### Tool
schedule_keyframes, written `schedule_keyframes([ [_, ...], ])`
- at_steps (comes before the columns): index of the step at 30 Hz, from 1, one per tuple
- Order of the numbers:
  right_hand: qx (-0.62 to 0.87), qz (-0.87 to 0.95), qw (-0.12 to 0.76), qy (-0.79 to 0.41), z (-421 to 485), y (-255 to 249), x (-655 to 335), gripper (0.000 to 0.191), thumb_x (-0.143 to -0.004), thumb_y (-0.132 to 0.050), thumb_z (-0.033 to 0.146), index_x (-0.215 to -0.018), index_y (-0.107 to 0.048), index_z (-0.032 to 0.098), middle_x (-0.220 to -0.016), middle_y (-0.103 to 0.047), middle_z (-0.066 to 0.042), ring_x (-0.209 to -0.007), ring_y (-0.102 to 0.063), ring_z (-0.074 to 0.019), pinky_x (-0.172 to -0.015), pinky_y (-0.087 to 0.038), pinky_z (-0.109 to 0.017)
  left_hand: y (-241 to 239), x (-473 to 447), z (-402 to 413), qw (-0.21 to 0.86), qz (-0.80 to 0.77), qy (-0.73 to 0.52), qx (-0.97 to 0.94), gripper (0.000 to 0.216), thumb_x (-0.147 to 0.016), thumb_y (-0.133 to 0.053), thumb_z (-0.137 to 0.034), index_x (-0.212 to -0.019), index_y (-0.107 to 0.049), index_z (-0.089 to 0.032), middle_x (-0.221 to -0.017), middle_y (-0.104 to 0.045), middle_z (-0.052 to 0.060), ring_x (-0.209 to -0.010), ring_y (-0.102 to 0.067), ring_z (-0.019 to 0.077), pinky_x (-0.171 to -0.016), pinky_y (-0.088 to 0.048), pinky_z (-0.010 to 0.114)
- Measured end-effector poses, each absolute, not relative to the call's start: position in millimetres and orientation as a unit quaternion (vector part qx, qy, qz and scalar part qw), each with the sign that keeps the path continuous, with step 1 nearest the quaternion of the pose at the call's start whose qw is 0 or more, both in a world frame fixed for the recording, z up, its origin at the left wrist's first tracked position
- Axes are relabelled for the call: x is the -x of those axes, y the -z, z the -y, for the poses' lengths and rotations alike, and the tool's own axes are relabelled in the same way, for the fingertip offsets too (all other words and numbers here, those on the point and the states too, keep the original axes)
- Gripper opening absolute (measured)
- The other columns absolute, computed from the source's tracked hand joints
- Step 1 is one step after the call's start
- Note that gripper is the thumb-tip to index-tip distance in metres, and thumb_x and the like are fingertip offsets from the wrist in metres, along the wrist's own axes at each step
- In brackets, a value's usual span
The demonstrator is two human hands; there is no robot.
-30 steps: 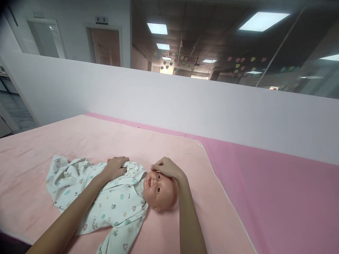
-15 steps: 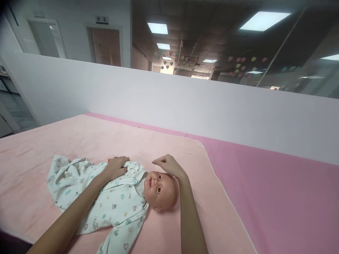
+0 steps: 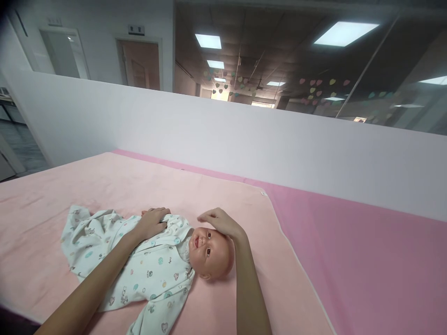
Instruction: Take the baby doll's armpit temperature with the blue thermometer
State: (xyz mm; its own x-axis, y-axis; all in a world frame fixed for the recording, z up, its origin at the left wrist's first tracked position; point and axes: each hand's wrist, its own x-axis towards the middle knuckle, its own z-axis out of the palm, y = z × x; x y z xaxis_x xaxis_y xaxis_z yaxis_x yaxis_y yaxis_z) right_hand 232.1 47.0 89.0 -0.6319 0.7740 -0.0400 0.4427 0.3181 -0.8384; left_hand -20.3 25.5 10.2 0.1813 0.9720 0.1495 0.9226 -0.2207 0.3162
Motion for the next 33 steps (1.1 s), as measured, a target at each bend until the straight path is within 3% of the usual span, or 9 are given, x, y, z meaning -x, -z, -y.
schedule_keyframes([
  [4, 0.384, 0.798, 0.116, -0.449, -45, -85, -233, 0.030, -0.075, -0.052, 0.037, -0.062, -0.066, 0.014, -0.062, -0.060, 0.000, -0.063, -0.051, -0.0124, -0.062, -0.039, -0.023, -2, 22, -29, 0.094, -0.622, -0.210, -0.748, 0.030, -0.068, -0.044, -0.018, -0.095, -0.058, -0.019, -0.093, -0.061, 0.007, -0.094, -0.053, 0.0242, -0.090, -0.031, 0.041],
  [8, 0.411, 0.792, 0.186, -0.411, -46, -84, -230, 0.032, -0.077, -0.050, 0.038, -0.064, -0.066, 0.014, -0.059, -0.057, 0.001, -0.061, -0.048, -0.0119, -0.060, -0.038, -0.023, -4, 22, -26, 0.139, -0.602, -0.368, -0.695, 0.039, -0.068, -0.049, -0.017, -0.106, -0.056, -0.022, -0.111, -0.055, 0.006, -0.108, -0.046, 0.0239, -0.098, -0.026, 0.043],
  [11, 0.423, 0.803, 0.206, -0.366, -43, -88, -227, 0.036, -0.080, -0.045, 0.039, -0.061, -0.065, 0.016, -0.051, -0.046, 0.004, -0.053, -0.038, -0.0095, -0.055, -0.033, -0.023, -14, 19, -17, 0.307, -0.484, -0.455, -0.681, 0.028, -0.075, -0.050, -0.025, -0.102, -0.058, -0.019, -0.103, -0.058, 0.006, -0.096, -0.052, 0.0190, -0.085, -0.039, 0.031],
  [14, 0.420, 0.825, 0.167, -0.338, -36, -97, -225, 0.034, -0.079, -0.044, 0.035, -0.058, -0.062, 0.016, -0.048, -0.038, 0.005, -0.050, -0.032, -0.0081, -0.052, -0.028, -0.022, -21, 11, -9, 0.440, -0.357, -0.355, -0.743, 0.033, -0.069, -0.065, -0.034, -0.096, -0.064, -0.016, -0.087, -0.061, 0.005, -0.077, -0.053, 0.0144, -0.068, -0.040, 0.023],
  [17, 0.396, 0.851, 0.119, -0.324, -24, -103, -218, 0.032, -0.078, -0.044, 0.031, -0.057, -0.061, 0.015, -0.050, -0.044, 0.004, -0.051, -0.037, -0.0083, -0.052, -0.029, -0.021, -20, 4, -9, 0.443, -0.356, -0.282, -0.773, 0.033, -0.061, -0.073, -0.033, -0.090, -0.068, -0.016, -0.076, -0.063, 0.002, -0.066, -0.049, 0.0110, -0.059, -0.036, 0.021],
  [21, 0.379, 0.872, 0.066, -0.303, -8, -99, -193, 0.025, -0.080, -0.044, 0.027, -0.080, -0.067, 0.017, -0.071, -0.063, -0.001, -0.063, -0.052, -0.0116, -0.058, -0.037, -0.021, -15, 4, -13, 0.478, -0.406, -0.376, -0.682, 0.030, -0.071, -0.064, -0.038, -0.091, -0.068, -0.014, -0.075, -0.065, 0.004, -0.067, -0.053, 0.0120, -0.060, -0.039, 0.021],
  [24, 0.385, 0.905, 0.030, -0.180, 0, -83, -168, 0.025, -0.081, -0.042, 0.017, -0.085, -0.066, 0.018, -0.088, -0.065, -0.005, -0.078, -0.057, -0.0155, -0.067, -0.039, -0.023, -16, 10, -13, 0.504, -0.424, -0.454, -0.600, 0.034, -0.072, -0.064, -0.040, -0.095, -0.067, -0.015, -0.089, -0.066, 0.006, -0.080, -0.057, 0.0151, -0.067, -0.042, 0.022],
  [28, 0.434, 0.901, 0.016, 0.003, 4, -62, -147, 0.032, -0.083, -0.036, 0.008, -0.100, -0.061, 0.016, -0.103, -0.061, -0.011, -0.089, -0.057, -0.0207, -0.071, -0.040, -0.029, -20, 14, -10, 0.551, -0.420, -0.467, -0.550, 0.037, -0.069, -0.066, -0.042, -0.094, -0.068, -0.014, -0.094, -0.067, 0.007, -0.085, -0.058, 0.0178, -0.073, -0.044, 0.025],
  [33, 0.450, 0.890, -0.015, 0.065, 1, -59, -144, 0.030, -0.082, -0.035, 0.002, -0.088, -0.062, 0.013, -0.088, -0.064, -0.013, -0.083, -0.059, -0.0232, -0.069, -0.040, -0.032, -21, 11, -10, 0.542, -0.438, -0.464, -0.546, 0.035, -0.071, -0.063, -0.044, -0.087, -0.069, -0.013, -0.084, -0.067, 0.006, -0.079, -0.056, 0.0167, -0.069, -0.042, 0.024],
])
